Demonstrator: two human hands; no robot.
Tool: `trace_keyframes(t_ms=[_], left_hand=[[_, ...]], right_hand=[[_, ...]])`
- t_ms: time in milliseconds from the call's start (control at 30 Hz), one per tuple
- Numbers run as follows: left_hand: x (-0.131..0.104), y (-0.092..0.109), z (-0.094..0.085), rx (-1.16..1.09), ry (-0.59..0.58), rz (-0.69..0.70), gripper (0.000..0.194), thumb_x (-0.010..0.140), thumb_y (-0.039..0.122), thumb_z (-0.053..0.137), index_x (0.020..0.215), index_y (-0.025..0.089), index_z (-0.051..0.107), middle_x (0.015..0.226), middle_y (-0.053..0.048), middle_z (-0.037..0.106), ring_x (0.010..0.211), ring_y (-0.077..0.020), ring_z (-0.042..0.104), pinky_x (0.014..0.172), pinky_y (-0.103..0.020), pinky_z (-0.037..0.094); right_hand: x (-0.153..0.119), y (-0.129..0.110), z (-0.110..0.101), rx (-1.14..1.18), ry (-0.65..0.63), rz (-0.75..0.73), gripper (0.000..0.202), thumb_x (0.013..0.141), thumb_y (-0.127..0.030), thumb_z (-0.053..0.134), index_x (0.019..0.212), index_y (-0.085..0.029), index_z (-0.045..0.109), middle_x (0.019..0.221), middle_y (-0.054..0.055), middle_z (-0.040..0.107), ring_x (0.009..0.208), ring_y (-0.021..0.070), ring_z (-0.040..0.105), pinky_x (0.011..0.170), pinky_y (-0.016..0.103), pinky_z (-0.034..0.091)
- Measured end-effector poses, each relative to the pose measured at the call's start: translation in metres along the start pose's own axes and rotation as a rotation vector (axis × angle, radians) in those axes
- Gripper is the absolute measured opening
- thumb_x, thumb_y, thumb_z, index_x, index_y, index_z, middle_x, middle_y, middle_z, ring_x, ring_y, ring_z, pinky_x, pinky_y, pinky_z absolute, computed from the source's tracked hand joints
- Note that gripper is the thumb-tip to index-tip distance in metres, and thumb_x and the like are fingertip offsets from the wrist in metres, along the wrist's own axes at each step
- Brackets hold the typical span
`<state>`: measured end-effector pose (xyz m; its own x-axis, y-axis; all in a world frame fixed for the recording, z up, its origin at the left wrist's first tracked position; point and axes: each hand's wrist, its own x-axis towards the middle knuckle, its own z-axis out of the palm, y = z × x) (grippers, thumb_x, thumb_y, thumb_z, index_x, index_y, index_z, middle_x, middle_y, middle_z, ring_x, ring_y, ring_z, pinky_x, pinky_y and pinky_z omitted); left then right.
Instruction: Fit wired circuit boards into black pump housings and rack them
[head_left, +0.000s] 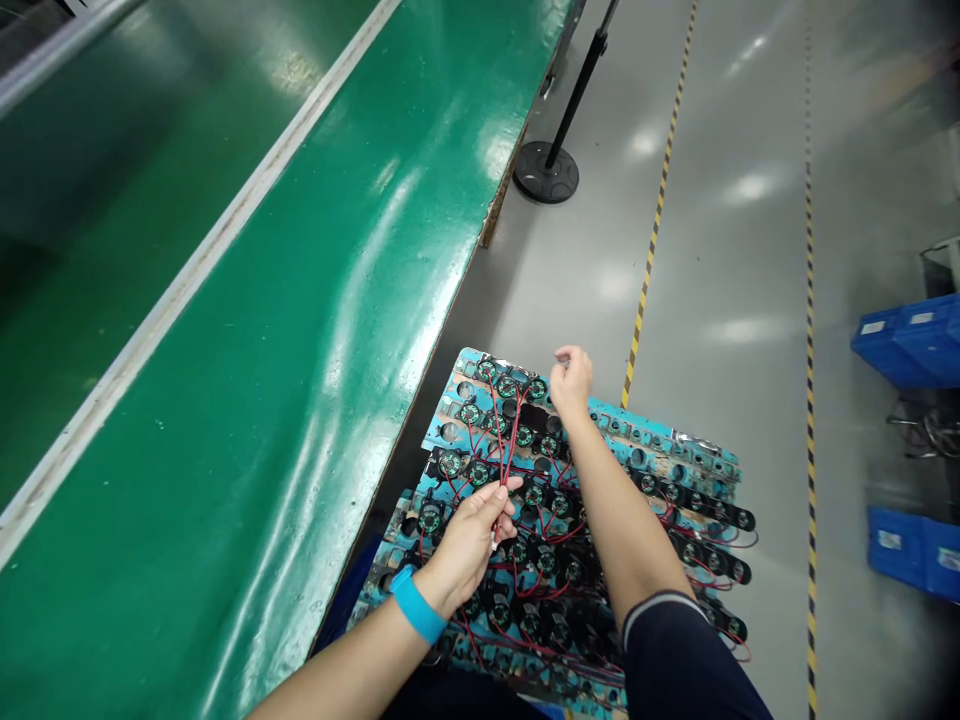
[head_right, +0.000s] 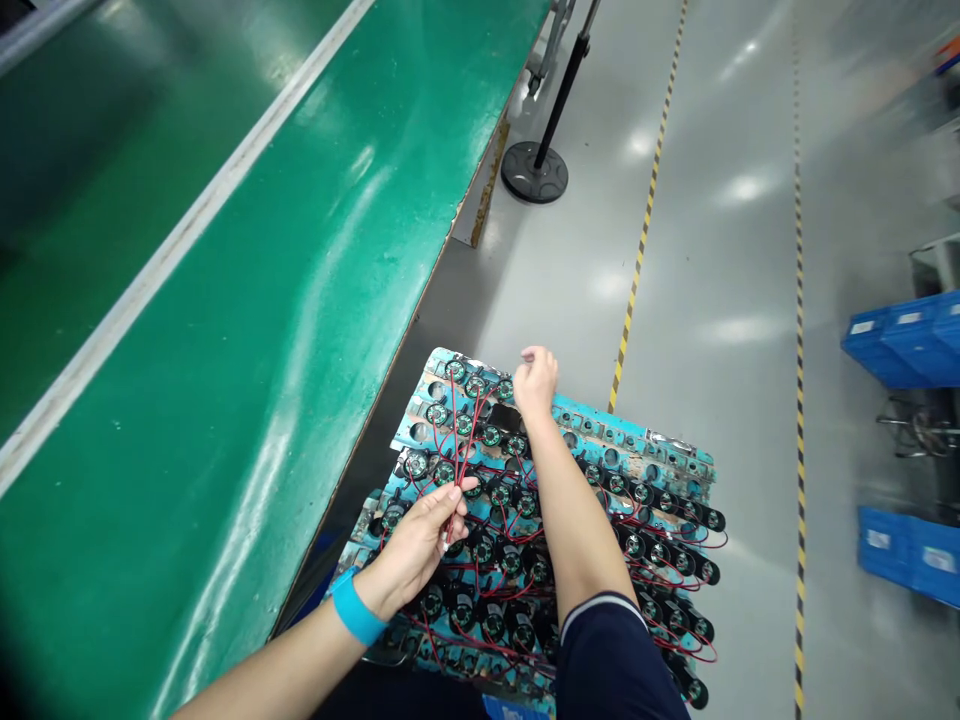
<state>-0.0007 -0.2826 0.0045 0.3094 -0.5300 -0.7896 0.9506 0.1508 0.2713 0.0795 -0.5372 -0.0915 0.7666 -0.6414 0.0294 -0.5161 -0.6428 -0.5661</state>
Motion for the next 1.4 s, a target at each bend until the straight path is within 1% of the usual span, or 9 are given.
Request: trace_keyframes(t_ms=[67, 133, 267, 400, 700, 833, 967, 1167, 1400], left_hand=[[-0.001, 0.001, 0.004, -0.025, -0.017, -0.011, 0.05, 0.081, 0.046, 0.077, 0.118, 0.013, 0.07, 0.079, 0.001, 0.055, 0.06, -0.0041, 0.05, 0.063, -0.02, 0.041], [-0.002, 0.003, 0.01, -0.043, -0.037, -0.02, 0.045, 0.081, 0.046, 0.077, 0.112, 0.013, 0.071, 0.078, 0.001, 0.054, 0.059, -0.0041, 0.049, 0.062, -0.02, 0.041], [-0.006, 0.008, 0.02, -0.108, -0.086, -0.033, 0.039, 0.085, 0.04, 0.075, 0.113, 0.013, 0.072, 0.078, 0.001, 0.053, 0.059, -0.0039, 0.049, 0.062, -0.02, 0.043], [-0.007, 0.017, 0.023, -0.139, -0.099, -0.039, 0.036, 0.086, 0.034, 0.074, 0.116, 0.014, 0.071, 0.078, 0.001, 0.053, 0.059, -0.0042, 0.05, 0.062, -0.02, 0.045], [-0.001, 0.023, 0.025, -0.193, -0.09, -0.06, 0.026, 0.094, 0.023, 0.062, 0.115, 0.011, 0.072, 0.078, 0.0, 0.054, 0.057, -0.0041, 0.05, 0.061, -0.021, 0.049], [0.0, 0.022, 0.026, -0.198, -0.09, -0.072, 0.025, 0.095, 0.022, 0.06, 0.115, 0.012, 0.072, 0.078, 0.0, 0.054, 0.057, -0.0038, 0.05, 0.062, -0.02, 0.049], [-0.001, 0.021, 0.026, -0.2, -0.094, -0.079, 0.024, 0.095, 0.022, 0.06, 0.113, 0.011, 0.072, 0.077, -0.001, 0.053, 0.056, -0.0037, 0.049, 0.059, -0.019, 0.047], [-0.001, 0.018, 0.022, -0.209, -0.099, -0.084, 0.024, 0.095, 0.021, 0.061, 0.113, 0.01, 0.072, 0.078, -0.001, 0.054, 0.057, -0.0039, 0.05, 0.059, -0.019, 0.047], [0.001, 0.019, 0.023, -0.212, -0.089, -0.09, 0.024, 0.095, 0.02, 0.06, 0.114, 0.01, 0.071, 0.077, 0.0, 0.053, 0.056, -0.0035, 0.05, 0.059, -0.019, 0.048]], right_hand=[[-0.025, 0.001, -0.018, -0.026, -0.006, -0.083, 0.022, 0.08, -0.023, 0.049, 0.098, -0.015, 0.059, 0.091, 0.007, 0.062, 0.084, 0.0173, 0.056, 0.081, 0.03, 0.044], [-0.054, -0.004, -0.026, -0.081, -0.153, -0.145, 0.024, 0.087, -0.038, 0.055, 0.096, -0.018, 0.064, 0.075, 0.002, 0.061, 0.066, 0.0138, 0.055, 0.07, 0.026, 0.043], [-0.089, -0.024, -0.01, -0.321, -0.317, -0.195, 0.055, 0.095, -0.059, 0.049, 0.133, -0.021, 0.062, 0.086, 0.008, 0.072, 0.075, 0.0199, 0.066, 0.072, 0.029, 0.046], [-0.075, -0.045, 0.016, -0.504, -0.386, -0.111, 0.074, 0.097, -0.063, 0.042, 0.154, -0.015, 0.037, 0.095, 0.016, 0.072, 0.08, 0.027, 0.07, 0.074, 0.034, 0.049], [-0.069, -0.052, 0.012, -0.391, -0.318, -0.062, 0.057, 0.1, -0.054, 0.04, 0.145, -0.021, 0.049, 0.109, 0.013, 0.069, 0.088, 0.0251, 0.069, 0.078, 0.032, 0.05], [-0.076, -0.05, 0.001, -0.29, -0.358, -0.066, 0.045, 0.101, -0.037, 0.042, 0.145, -0.034, 0.05, 0.12, 0.008, 0.064, 0.091, 0.0198, 0.067, 0.08, 0.028, 0.051], [-0.081, -0.047, 0.003, -0.273, -0.371, -0.071, 0.048, 0.1, -0.023, 0.036, 0.142, -0.036, 0.055, 0.139, 0.007, 0.053, 0.095, 0.0166, 0.066, 0.084, 0.026, 0.05], [-0.08, -0.048, 0.008, -0.489, -0.386, -0.174, 0.047, 0.101, -0.027, 0.037, 0.142, -0.044, 0.053, 0.159, 0.001, 0.034, 0.086, 0.0159, 0.066, 0.076, 0.028, 0.051], [-0.061, -0.052, -0.001, -0.553, -0.536, -0.303, 0.036, 0.098, -0.031, 0.04, 0.116, -0.033, 0.071, 0.154, 0.002, 0.044, 0.078, 0.0161, 0.064, 0.07, 0.029, 0.05]])
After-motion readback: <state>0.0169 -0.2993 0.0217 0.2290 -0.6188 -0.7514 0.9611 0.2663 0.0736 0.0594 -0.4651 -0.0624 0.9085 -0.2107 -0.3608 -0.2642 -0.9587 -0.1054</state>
